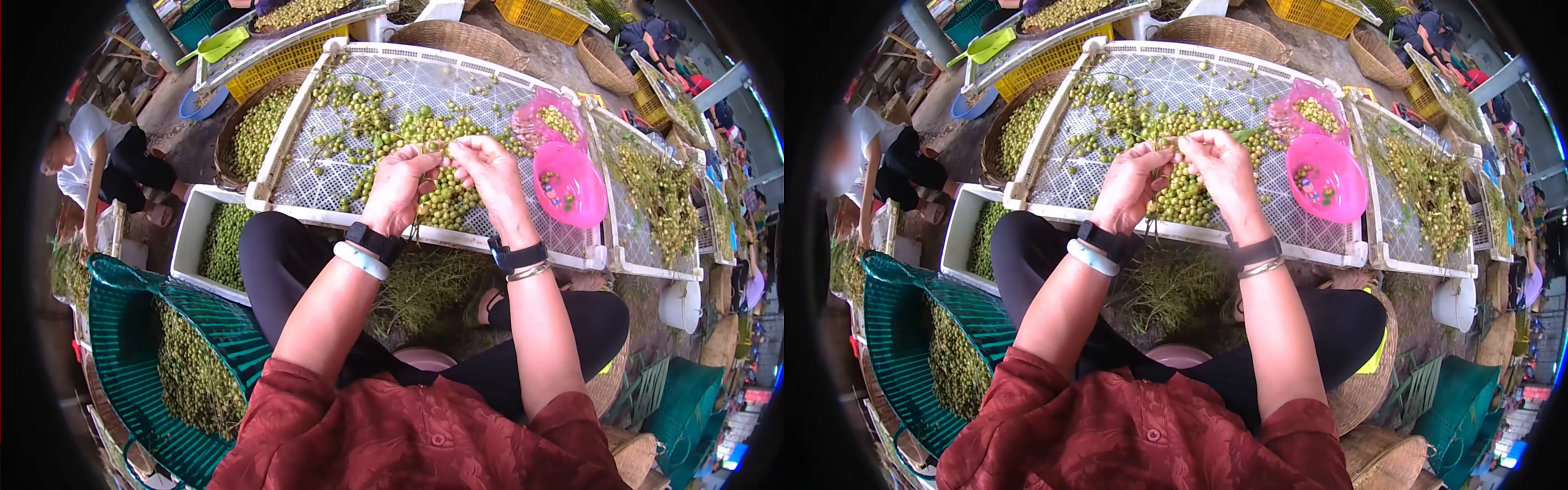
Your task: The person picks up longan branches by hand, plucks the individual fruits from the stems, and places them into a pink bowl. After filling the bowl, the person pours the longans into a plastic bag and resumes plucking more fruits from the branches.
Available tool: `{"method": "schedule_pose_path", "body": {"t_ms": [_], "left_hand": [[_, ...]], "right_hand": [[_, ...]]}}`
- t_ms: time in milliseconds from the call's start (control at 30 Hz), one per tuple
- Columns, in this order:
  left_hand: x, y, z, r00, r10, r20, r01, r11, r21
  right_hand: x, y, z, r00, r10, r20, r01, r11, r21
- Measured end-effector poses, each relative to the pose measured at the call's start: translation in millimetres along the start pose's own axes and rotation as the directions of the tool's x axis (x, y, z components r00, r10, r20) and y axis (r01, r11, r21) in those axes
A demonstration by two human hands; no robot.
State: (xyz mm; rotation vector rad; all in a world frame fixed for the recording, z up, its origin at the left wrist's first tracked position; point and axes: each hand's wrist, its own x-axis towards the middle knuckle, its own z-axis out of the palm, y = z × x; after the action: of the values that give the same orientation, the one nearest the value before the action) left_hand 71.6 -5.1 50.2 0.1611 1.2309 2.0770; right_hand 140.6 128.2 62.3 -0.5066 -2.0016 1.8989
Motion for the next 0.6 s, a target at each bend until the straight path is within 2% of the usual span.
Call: {"method": "schedule_pose_path", "body": {"t_ms": [33, 100, 133, 167, 233, 267, 367, 500, 600], "left_hand": [[0, -2, 1, 1.0, 0.03, 0.008, -0.03, 1.0, -0.003], [0, -3, 1, 0.993, 0.12, 0.007, -0.12, 0.98, 0.157], [0, -4, 0, 0.987, 0.163, 0.012, -0.161, 0.959, 0.235], [1, -4, -1, 0.986, 0.165, 0.006, -0.153, 0.901, 0.406], [1, -5, -2, 0.988, 0.157, -0.004, -0.14, 0.889, 0.435], [1, -7, -2, 0.989, 0.15, -0.006, -0.131, 0.883, 0.451], [1, -7, 2, 0.99, 0.137, -0.018, -0.121, 0.923, 0.365], [5, -6, -5, 0.999, 0.032, -0.004, -0.031, 0.974, 0.224], [4, -4, -8, 0.998, -0.042, -0.05, 0.044, 0.998, 0.047]], "right_hand": [[1, 0, 1, 1.0, -0.017, 0.023, 0.016, 1.0, 0.024], [3, 0, 3, 0.998, -0.012, 0.059, 0.007, 0.997, 0.083], [4, 2, 3, 0.997, -0.036, 0.074, 0.034, 0.999, 0.037], [5, 5, 4, 0.994, -0.061, 0.091, 0.062, 0.998, -0.009], [4, 4, 10, 0.981, -0.157, 0.112, 0.163, 0.985, -0.047], [3, 2, 10, 0.993, -0.078, 0.092, 0.078, 0.997, -0.003], [2, -2, 11, 0.99, 0.119, 0.072, -0.129, 0.978, 0.163], [6, 4, 0, 0.97, 0.18, 0.164, -0.236, 0.866, 0.442], [8, 3, -10, 0.976, 0.146, 0.159, -0.196, 0.907, 0.373]]}}
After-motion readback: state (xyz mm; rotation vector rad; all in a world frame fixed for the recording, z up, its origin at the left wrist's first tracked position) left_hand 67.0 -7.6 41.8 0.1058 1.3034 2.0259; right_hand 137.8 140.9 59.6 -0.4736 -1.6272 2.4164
